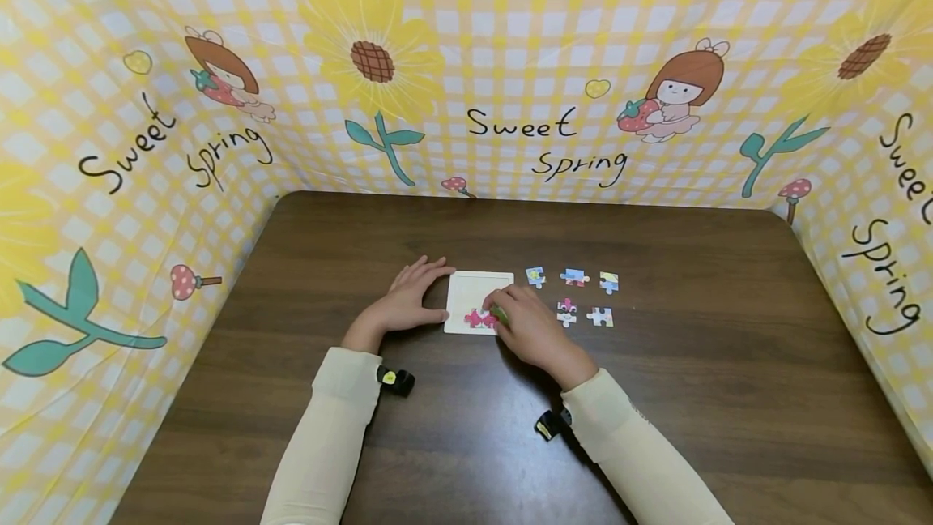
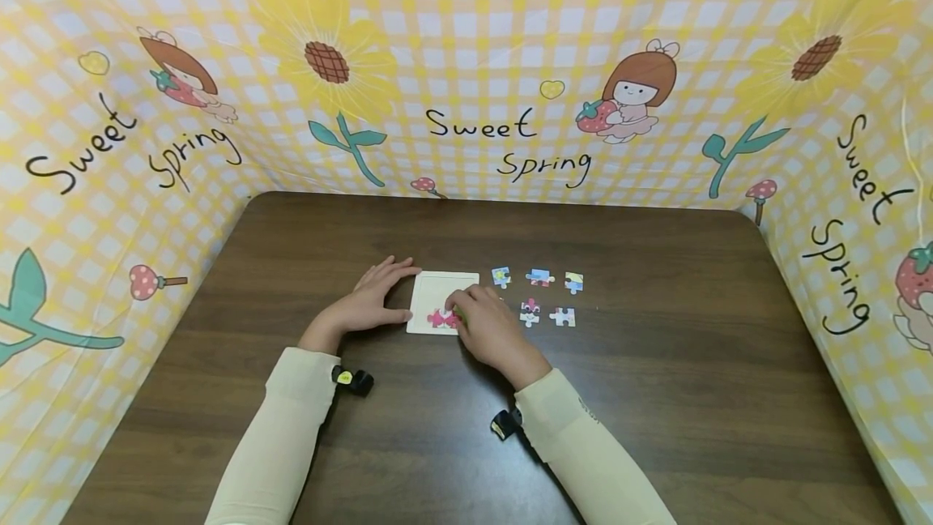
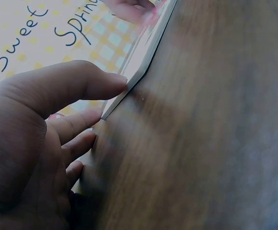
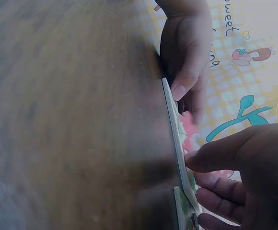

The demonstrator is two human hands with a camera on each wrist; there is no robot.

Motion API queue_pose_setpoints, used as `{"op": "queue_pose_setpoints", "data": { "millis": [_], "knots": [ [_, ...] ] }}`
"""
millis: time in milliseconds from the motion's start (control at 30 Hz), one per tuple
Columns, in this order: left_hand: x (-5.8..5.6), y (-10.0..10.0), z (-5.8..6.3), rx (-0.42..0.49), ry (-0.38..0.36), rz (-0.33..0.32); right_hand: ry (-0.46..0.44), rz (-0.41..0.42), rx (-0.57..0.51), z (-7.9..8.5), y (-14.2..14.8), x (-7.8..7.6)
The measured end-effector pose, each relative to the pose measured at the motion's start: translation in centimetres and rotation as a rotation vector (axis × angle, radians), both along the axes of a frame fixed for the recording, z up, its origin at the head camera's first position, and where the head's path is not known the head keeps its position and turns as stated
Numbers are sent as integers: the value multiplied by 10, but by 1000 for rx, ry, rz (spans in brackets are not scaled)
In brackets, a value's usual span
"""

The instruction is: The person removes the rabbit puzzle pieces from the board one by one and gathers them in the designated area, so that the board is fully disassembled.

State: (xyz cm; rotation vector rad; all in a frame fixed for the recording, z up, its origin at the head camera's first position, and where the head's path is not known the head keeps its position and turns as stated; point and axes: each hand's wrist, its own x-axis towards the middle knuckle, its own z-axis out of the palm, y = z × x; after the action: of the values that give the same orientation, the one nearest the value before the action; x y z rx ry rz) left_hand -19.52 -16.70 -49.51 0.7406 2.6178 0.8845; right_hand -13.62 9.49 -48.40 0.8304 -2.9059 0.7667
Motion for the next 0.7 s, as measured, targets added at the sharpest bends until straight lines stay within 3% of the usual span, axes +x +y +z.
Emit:
{"op": "queue_pose_setpoints", "data": {
  "millis": [700],
  "knots": [
    [0, 0, 0, -3, 1, 2, 21, -19, -10, -1, -1, 0]
  ]
}}
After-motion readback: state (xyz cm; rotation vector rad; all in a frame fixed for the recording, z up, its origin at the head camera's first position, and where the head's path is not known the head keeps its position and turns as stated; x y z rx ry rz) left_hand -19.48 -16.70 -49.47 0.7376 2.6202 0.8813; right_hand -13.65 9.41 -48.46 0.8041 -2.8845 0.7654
